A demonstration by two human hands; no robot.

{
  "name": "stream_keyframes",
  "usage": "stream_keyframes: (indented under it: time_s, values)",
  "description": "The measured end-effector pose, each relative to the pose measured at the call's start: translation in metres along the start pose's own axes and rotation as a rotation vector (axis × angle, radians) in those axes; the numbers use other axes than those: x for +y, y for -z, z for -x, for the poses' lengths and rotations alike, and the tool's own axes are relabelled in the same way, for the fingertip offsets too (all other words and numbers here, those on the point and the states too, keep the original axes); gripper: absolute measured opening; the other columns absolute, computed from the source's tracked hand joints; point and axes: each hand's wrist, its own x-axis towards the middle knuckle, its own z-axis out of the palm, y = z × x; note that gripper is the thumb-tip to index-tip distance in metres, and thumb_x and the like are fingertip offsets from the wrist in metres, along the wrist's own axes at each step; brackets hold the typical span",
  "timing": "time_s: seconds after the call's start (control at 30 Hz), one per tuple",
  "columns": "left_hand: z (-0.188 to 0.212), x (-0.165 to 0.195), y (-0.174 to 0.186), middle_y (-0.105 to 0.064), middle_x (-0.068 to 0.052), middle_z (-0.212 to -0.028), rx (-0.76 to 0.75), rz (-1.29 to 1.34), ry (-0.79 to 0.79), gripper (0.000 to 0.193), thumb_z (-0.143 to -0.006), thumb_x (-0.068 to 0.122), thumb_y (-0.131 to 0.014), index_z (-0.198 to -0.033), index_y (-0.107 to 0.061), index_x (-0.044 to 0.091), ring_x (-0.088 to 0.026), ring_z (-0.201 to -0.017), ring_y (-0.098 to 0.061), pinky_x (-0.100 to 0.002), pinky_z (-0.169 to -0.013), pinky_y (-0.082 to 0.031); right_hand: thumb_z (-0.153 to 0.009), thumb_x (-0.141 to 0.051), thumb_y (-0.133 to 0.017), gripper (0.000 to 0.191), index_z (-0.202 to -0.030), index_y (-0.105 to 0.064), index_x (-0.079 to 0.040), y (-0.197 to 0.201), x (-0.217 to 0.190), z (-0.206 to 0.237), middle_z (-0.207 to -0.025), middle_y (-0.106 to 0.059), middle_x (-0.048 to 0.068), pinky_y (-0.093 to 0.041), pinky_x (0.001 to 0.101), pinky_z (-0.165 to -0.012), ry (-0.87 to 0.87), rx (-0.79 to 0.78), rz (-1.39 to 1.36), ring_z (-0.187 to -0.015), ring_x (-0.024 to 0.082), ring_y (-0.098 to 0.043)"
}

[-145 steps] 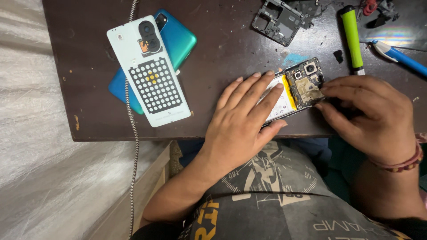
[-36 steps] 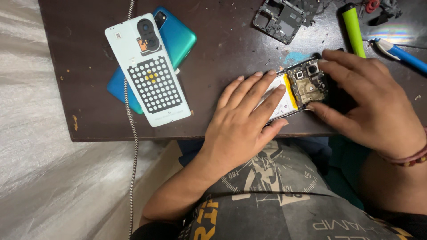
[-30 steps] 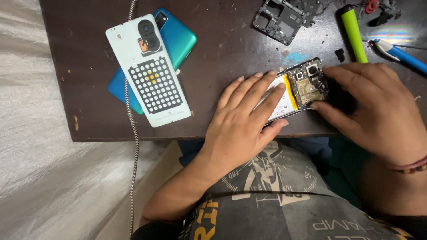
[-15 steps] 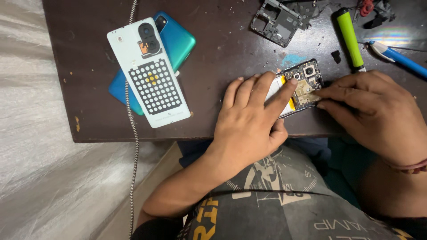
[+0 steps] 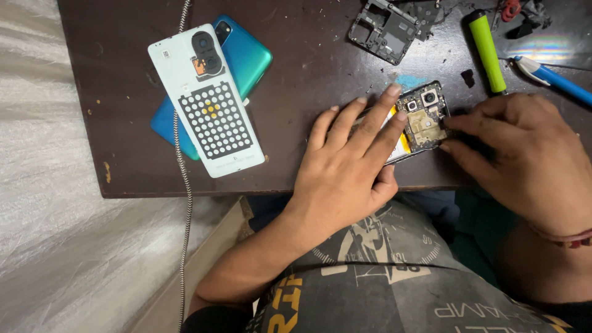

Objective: The person pries inside an opened smartphone with a green-handled pry tool, working around the battery, then lifts out the internal board and camera assembly by hand and continues manipulating the phone's internal components on the workbench.

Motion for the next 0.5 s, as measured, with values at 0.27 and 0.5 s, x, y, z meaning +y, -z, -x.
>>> stream_keyframes:
  time_s: [0.27,0.5]
  values:
    - [-0.002,-0.002,0.000,-0.049,-0.008,-0.159,0.025,0.005,-0.027,0.058,-0.089,0.023,-0.067,-0.145,-0.061,0.006,-0.034,-0.143,-0.050,-0.052,-0.123,-0.037,-0.078,-0.018,-0.085,0.028,-0.105,-0.078,-0.013,0.001,0.008,-0.002,-0.099,-0.069,0.004,-0.055,0.0381,-0.083,0.021,-0.073,-0.026,-0.095,0.025,-0.067]
    - [-0.003,-0.001,0.000,-0.052,-0.008,-0.157,0.029,0.012,-0.019,0.057,-0.089,0.023,-0.067,-0.143,-0.062,0.005,-0.034,-0.142,-0.051,-0.051,-0.123,-0.036,-0.072,-0.020,-0.085,0.031,-0.102,-0.077,-0.012,-0.001,0.015,-0.007,-0.103,-0.069,0.006,-0.056,0.0373,-0.081,0.023,-0.128,-0.101,-0.095,0.027,-0.069]
